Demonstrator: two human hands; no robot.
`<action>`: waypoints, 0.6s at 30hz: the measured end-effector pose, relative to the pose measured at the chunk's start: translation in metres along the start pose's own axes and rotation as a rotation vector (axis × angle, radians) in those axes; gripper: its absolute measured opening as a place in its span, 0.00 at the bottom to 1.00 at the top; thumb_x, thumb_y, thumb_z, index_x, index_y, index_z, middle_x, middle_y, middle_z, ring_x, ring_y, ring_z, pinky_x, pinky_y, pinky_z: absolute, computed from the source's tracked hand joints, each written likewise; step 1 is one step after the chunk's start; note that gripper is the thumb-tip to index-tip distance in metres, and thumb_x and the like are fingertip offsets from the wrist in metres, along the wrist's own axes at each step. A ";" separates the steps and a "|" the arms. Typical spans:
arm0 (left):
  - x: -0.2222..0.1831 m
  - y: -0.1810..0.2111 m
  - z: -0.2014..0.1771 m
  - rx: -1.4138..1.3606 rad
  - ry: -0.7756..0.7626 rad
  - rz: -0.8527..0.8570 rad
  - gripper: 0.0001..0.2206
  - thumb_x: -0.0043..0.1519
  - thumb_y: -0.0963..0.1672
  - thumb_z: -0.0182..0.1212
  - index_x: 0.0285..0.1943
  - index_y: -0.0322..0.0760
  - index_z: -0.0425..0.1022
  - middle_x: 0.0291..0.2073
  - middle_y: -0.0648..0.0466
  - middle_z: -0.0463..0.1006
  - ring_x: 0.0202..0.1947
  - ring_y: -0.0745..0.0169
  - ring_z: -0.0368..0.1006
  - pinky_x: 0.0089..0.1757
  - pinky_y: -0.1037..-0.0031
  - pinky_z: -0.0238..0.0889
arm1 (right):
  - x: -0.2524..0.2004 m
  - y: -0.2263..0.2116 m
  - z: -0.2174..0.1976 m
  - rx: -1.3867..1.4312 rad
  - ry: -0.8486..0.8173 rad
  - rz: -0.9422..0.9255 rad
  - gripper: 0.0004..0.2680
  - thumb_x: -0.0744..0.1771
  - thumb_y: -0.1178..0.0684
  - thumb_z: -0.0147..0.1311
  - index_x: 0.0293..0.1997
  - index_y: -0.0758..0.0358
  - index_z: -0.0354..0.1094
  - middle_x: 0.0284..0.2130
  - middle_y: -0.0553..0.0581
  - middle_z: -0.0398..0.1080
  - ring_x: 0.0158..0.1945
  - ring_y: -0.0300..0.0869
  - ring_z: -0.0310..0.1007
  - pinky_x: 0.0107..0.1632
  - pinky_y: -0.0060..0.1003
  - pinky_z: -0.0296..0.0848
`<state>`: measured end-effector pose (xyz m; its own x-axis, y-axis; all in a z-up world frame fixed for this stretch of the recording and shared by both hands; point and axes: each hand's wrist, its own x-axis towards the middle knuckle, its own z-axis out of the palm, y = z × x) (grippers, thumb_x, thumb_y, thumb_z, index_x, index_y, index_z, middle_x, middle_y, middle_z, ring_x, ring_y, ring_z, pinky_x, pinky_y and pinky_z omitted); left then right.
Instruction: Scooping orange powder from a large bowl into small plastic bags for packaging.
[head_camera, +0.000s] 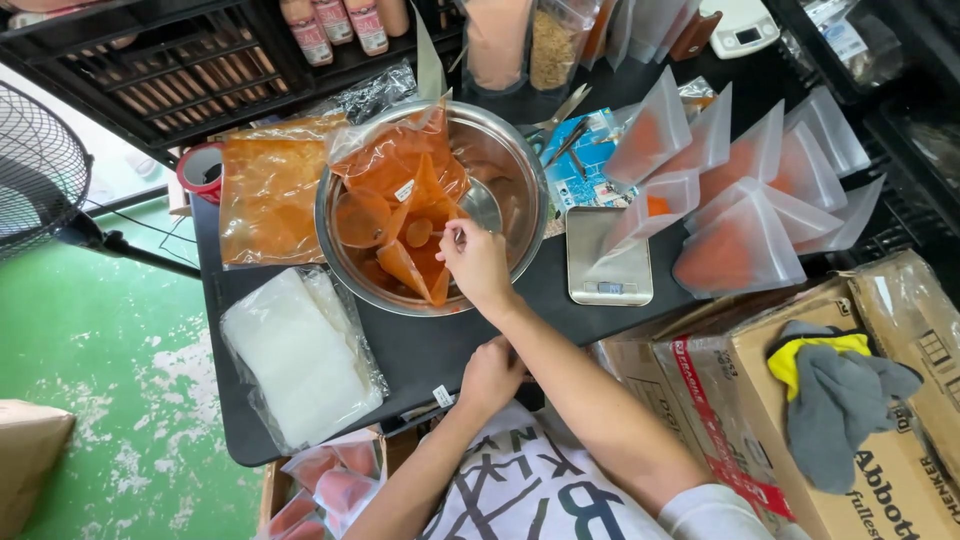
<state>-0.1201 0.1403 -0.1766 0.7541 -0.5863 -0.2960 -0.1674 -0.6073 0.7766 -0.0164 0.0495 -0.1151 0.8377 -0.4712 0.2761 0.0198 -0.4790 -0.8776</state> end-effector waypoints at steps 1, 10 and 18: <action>0.000 -0.003 -0.001 0.003 -0.005 0.002 0.12 0.65 0.46 0.56 0.38 0.30 0.76 0.27 0.43 0.78 0.32 0.42 0.79 0.32 0.59 0.71 | 0.000 0.001 0.003 0.000 0.005 0.003 0.06 0.68 0.54 0.52 0.41 0.60 0.75 0.19 0.51 0.78 0.24 0.38 0.80 0.32 0.29 0.78; 0.004 -0.013 0.001 0.048 0.018 0.019 0.12 0.65 0.46 0.56 0.37 0.30 0.76 0.29 0.42 0.79 0.33 0.40 0.79 0.32 0.55 0.71 | -0.003 -0.010 -0.007 0.112 -0.011 0.069 0.07 0.68 0.53 0.51 0.44 0.63 0.74 0.21 0.54 0.79 0.25 0.39 0.81 0.33 0.31 0.79; 0.009 -0.012 0.004 0.027 0.001 0.074 0.11 0.67 0.46 0.56 0.44 0.32 0.79 0.31 0.46 0.82 0.30 0.49 0.81 0.31 0.63 0.74 | -0.020 -0.021 -0.050 0.343 0.089 0.106 0.06 0.69 0.59 0.51 0.45 0.69 0.74 0.27 0.67 0.79 0.27 0.44 0.82 0.31 0.32 0.81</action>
<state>-0.1139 0.1401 -0.1912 0.7396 -0.6295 -0.2381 -0.2395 -0.5768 0.7810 -0.0609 0.0314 -0.0827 0.7948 -0.5744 0.1959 0.1294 -0.1549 -0.9794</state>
